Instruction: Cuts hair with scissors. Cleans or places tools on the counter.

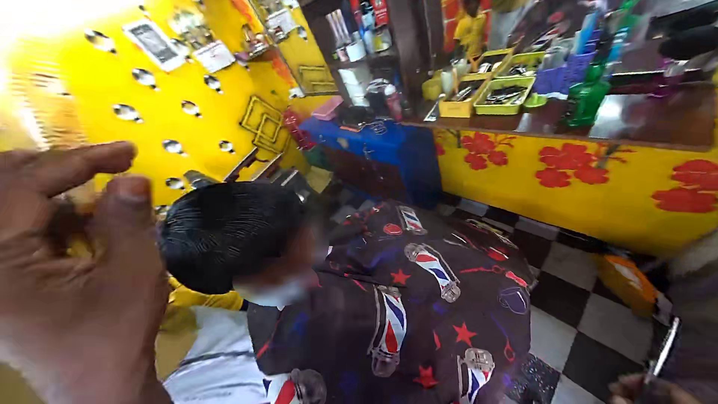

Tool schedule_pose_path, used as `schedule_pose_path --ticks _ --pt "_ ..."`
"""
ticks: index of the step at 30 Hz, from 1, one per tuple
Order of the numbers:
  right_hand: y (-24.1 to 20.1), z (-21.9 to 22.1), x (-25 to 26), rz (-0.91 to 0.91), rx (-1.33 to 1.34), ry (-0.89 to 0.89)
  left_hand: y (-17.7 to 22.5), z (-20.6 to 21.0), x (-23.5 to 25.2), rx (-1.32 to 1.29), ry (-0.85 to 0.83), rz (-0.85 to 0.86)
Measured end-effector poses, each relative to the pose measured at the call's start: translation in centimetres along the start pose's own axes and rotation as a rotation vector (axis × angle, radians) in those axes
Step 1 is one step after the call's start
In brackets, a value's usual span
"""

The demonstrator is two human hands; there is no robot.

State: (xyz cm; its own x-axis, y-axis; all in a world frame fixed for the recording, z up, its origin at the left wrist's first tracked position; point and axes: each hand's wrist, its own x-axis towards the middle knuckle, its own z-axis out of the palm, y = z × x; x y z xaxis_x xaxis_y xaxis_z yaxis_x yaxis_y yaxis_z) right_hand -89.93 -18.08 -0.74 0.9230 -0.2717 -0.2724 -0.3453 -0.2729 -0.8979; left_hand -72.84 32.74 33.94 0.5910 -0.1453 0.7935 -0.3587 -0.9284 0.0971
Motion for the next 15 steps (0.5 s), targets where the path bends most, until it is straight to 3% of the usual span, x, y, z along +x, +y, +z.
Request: schedule_pose_path --ticks 2,8,11,15 --pt "1.9 -1.4 5.8 -0.189 0.041 -0.19 1.0 0.6 3.7 0.096 -0.094 0.055" --pt "-5.0 1.7 17.6 -0.318 0.049 -0.411 6.0 4.2 7.8 0.437 -0.349 -0.014" --pt "-6.4 3.7 19.7 -0.352 0.101 -0.495 6.0 3.4 6.0 0.413 -0.266 -0.082" --pt "-5.8 4.2 21.4 -0.321 0.166 -0.593 3.8 1.9 1.2 0.186 -0.121 -0.32"
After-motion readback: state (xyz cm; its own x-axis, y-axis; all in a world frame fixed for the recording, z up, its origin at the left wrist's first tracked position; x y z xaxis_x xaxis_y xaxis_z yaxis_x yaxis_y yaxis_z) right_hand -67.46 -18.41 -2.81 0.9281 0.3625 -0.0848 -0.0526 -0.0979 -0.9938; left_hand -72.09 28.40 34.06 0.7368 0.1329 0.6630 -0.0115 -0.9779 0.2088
